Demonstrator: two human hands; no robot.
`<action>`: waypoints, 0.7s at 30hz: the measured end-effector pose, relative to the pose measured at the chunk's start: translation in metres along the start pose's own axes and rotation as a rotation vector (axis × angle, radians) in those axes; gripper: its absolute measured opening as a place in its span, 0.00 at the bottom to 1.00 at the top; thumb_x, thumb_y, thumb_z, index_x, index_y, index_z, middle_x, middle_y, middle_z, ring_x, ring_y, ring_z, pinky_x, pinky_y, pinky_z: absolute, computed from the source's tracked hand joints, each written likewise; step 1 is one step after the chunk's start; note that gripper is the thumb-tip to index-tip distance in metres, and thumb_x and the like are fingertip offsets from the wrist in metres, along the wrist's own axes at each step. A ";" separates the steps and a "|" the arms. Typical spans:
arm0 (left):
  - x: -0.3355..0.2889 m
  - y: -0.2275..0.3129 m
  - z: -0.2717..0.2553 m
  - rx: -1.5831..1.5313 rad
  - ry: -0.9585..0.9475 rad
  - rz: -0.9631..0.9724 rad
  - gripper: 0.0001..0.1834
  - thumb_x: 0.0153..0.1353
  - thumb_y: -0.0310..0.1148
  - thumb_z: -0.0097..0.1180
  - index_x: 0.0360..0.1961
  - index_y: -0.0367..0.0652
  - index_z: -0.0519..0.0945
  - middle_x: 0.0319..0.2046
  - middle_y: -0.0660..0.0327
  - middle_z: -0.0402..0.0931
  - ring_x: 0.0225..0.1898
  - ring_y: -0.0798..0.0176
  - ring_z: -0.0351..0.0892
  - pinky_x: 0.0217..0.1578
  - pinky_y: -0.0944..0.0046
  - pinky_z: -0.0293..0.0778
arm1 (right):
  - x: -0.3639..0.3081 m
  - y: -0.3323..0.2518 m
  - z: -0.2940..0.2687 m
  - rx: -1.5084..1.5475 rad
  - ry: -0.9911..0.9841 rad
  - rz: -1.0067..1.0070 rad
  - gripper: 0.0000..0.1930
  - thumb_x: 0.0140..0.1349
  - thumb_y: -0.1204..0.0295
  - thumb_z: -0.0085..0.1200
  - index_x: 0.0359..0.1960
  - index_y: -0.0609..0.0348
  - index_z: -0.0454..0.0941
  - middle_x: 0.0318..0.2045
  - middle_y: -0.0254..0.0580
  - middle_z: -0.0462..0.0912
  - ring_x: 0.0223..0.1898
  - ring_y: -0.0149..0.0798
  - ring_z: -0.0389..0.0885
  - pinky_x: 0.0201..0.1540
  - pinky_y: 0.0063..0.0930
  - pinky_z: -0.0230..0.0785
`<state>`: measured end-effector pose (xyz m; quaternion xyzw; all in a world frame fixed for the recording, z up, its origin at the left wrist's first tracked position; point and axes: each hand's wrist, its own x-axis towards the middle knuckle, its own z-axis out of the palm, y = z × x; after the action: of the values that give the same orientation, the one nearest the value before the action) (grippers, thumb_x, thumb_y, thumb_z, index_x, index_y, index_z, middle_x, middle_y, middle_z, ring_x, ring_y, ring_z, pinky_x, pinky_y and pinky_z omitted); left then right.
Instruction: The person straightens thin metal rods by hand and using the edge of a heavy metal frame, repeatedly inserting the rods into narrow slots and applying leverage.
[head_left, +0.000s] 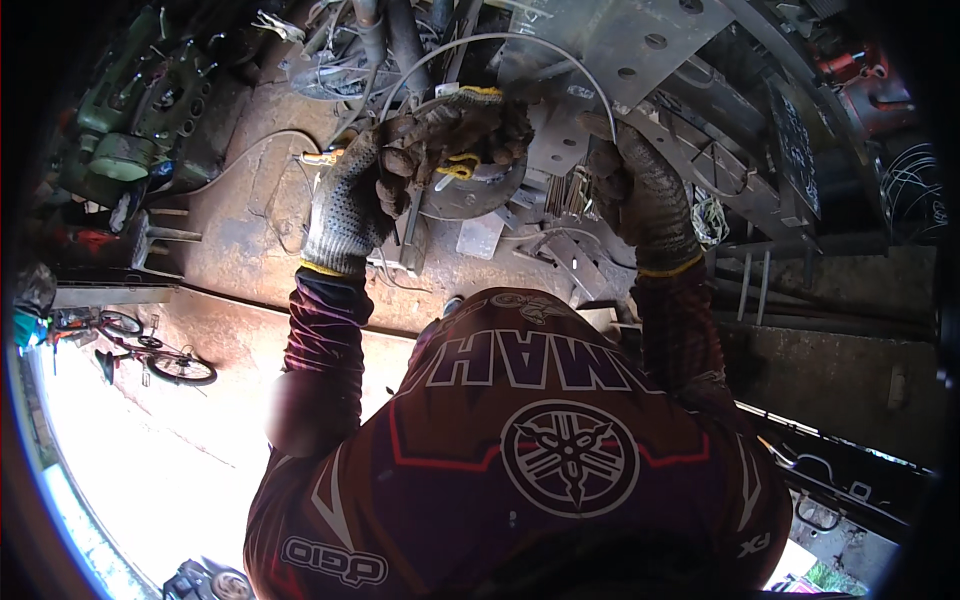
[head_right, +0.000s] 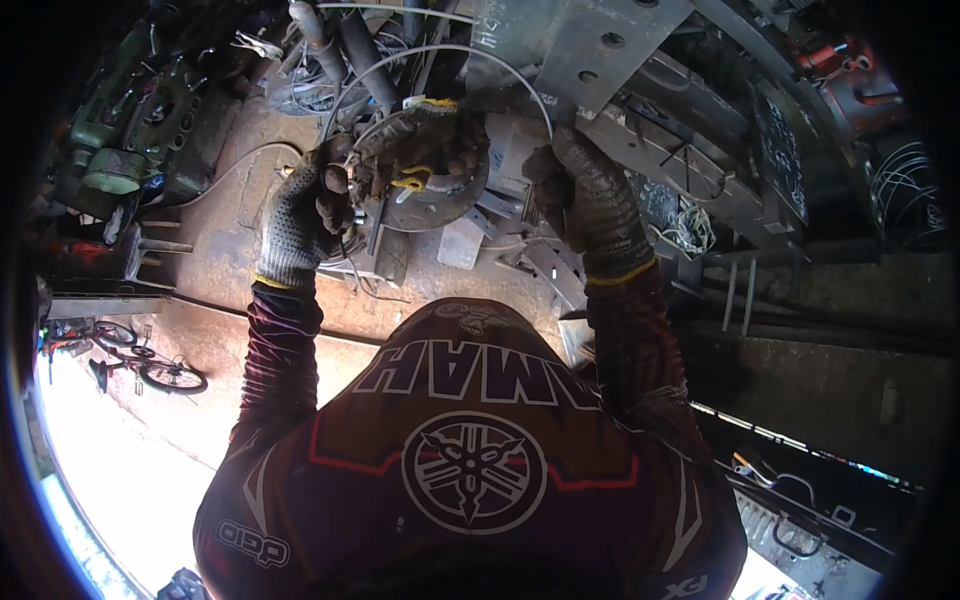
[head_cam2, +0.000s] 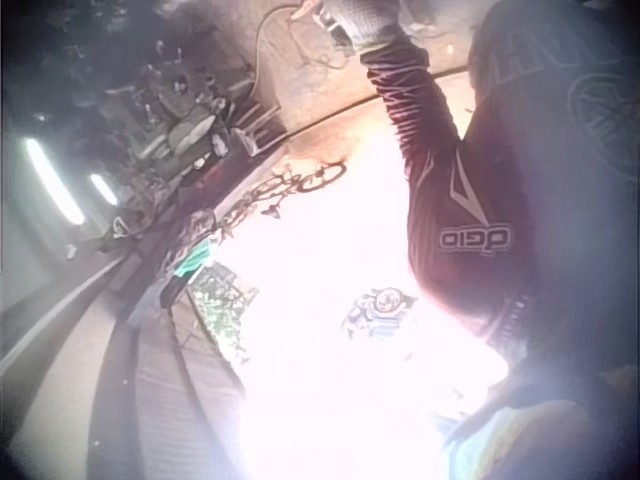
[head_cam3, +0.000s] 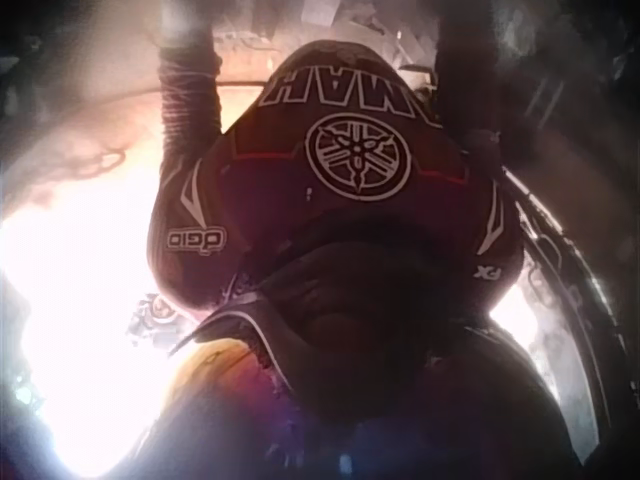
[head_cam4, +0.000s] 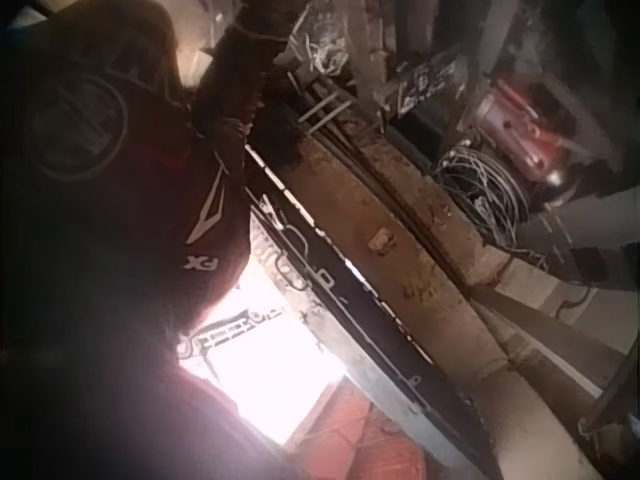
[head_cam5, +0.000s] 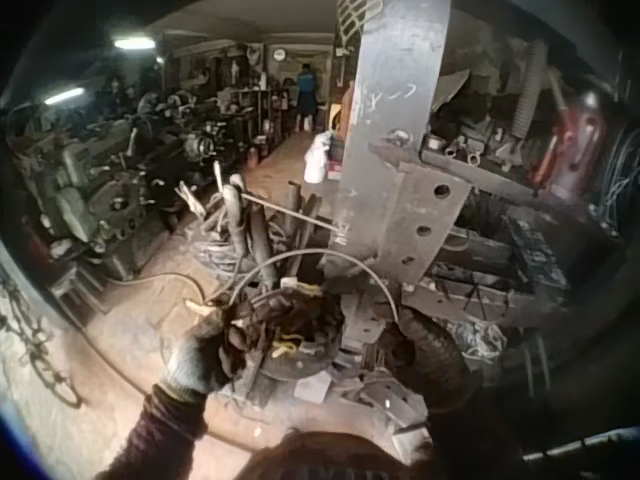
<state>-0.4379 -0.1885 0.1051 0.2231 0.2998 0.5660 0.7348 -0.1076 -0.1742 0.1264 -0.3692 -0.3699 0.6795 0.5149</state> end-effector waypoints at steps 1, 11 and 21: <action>0.001 -0.001 -0.010 0.014 0.012 -0.010 0.23 0.74 0.41 0.46 0.65 0.44 0.71 0.31 0.68 0.79 0.18 0.77 0.69 0.20 0.76 0.69 | 0.000 0.007 0.002 0.019 0.003 0.004 0.22 0.69 0.56 0.56 0.51 0.63 0.80 0.25 0.30 0.81 0.19 0.21 0.69 0.21 0.17 0.59; -0.004 -0.027 -0.053 -0.112 -0.007 -0.128 0.20 0.72 0.39 0.50 0.59 0.40 0.75 0.32 0.64 0.79 0.21 0.76 0.74 0.18 0.79 0.68 | -0.012 0.039 0.001 0.036 0.043 0.173 0.23 0.67 0.55 0.59 0.52 0.64 0.80 0.22 0.26 0.77 0.19 0.20 0.69 0.22 0.15 0.60; -0.023 -0.047 -0.021 0.054 0.175 -0.038 0.24 0.73 0.42 0.49 0.63 0.39 0.73 0.25 0.72 0.75 0.17 0.79 0.65 0.17 0.76 0.64 | -0.015 0.041 -0.023 0.054 0.023 0.200 0.23 0.67 0.54 0.59 0.52 0.61 0.81 0.24 0.27 0.80 0.20 0.20 0.71 0.23 0.14 0.61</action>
<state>-0.4231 -0.2233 0.0630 0.1871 0.3822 0.5610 0.7101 -0.1018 -0.1942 0.0820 -0.3979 -0.3070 0.7330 0.4585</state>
